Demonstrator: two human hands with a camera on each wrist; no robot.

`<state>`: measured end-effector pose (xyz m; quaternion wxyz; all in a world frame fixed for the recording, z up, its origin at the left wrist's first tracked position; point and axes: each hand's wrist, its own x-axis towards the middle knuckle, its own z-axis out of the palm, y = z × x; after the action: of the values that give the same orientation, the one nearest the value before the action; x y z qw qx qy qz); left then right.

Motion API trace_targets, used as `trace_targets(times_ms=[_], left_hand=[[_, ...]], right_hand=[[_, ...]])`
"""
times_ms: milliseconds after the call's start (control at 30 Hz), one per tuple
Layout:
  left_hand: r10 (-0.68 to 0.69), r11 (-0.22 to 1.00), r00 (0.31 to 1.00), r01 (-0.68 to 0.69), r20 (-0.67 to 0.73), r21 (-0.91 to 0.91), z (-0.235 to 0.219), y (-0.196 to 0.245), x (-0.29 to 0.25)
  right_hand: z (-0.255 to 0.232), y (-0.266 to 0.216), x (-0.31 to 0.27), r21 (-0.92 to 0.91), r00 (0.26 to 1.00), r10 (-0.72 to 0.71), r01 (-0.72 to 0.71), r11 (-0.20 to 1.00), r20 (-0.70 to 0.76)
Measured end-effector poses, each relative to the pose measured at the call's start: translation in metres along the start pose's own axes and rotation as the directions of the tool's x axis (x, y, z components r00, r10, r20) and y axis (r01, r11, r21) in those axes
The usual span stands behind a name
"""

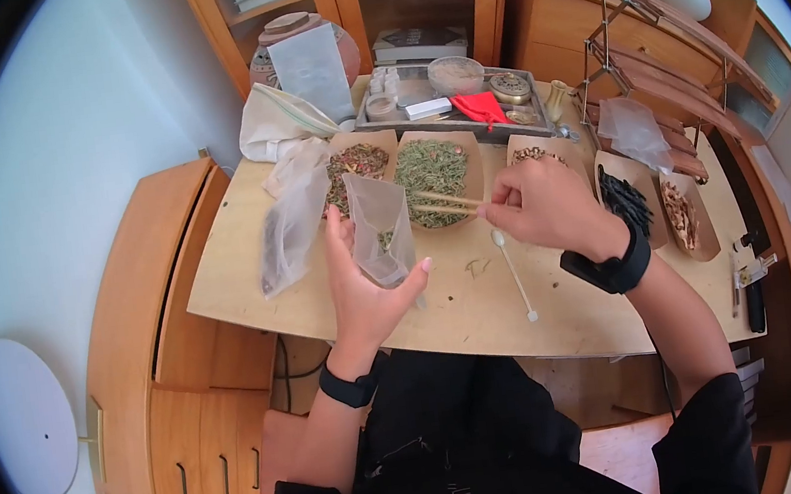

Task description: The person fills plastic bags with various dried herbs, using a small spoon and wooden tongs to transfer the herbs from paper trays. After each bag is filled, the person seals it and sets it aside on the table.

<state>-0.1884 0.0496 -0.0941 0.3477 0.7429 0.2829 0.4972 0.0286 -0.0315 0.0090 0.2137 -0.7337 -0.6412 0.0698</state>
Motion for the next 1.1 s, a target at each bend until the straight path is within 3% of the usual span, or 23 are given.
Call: trace_targets(times_ms=[100, 167, 300, 400, 567, 700, 767, 867, 1100], left_hand=[[-0.039, 0.999, 0.999, 0.039, 0.017, 0.001, 0.003, -0.003, -0.001], [-0.057, 0.994, 0.998, 0.060, 0.037, -0.092, 0.007, -0.001, -0.001], [-0.047, 0.995, 0.998, 0.051, 0.039, -0.087, 0.009, -0.001, 0.001], [-0.052, 0.995, 0.998, 0.054, 0.032, -0.084, 0.009, 0.003, 0.001], [-0.098, 0.989, 0.993, 0.105, 0.071, -0.107, -0.003, 0.020, 0.004], [-0.128, 0.990, 0.981, 0.135, 0.146, -0.043, -0.013, 0.032, 0.020], [-0.011, 1.000, 0.991, 0.009, 0.137, 0.013, -0.012, 0.031, 0.031], [-0.007, 1.000, 0.992, 0.008, 0.124, -0.011, -0.012, 0.037, 0.045], [-0.013, 0.994, 0.993, 0.000, 0.118, 0.112, -0.008, 0.030, 0.050]], right_hand=[[0.002, 0.004, -0.001, -0.016, 0.997, -0.047, 0.049, 0.999, 0.067], [0.004, 0.011, 0.005, -0.060, 0.994, -0.048, 0.054, 0.997, 0.101], [0.009, 0.032, 0.018, -0.026, 0.993, -0.082, 0.084, 0.996, 0.084], [0.010, 0.040, 0.024, -0.020, 0.999, -0.026, 0.027, 0.999, 0.028], [0.003, 0.047, 0.024, 0.199, 0.990, 0.137, -0.142, 0.970, 0.040], [0.007, 0.055, 0.021, 0.198, 0.983, 0.172, -0.183, 0.963, 0.069], [0.012, 0.054, 0.021, 0.232, 0.987, 0.157, -0.160, 0.959, 0.033], [0.013, 0.045, 0.021, 0.262, 0.974, 0.205, -0.225, 0.939, 0.101], [0.017, 0.042, 0.017, 0.225, 0.993, 0.088, -0.103, 0.969, 0.073]])
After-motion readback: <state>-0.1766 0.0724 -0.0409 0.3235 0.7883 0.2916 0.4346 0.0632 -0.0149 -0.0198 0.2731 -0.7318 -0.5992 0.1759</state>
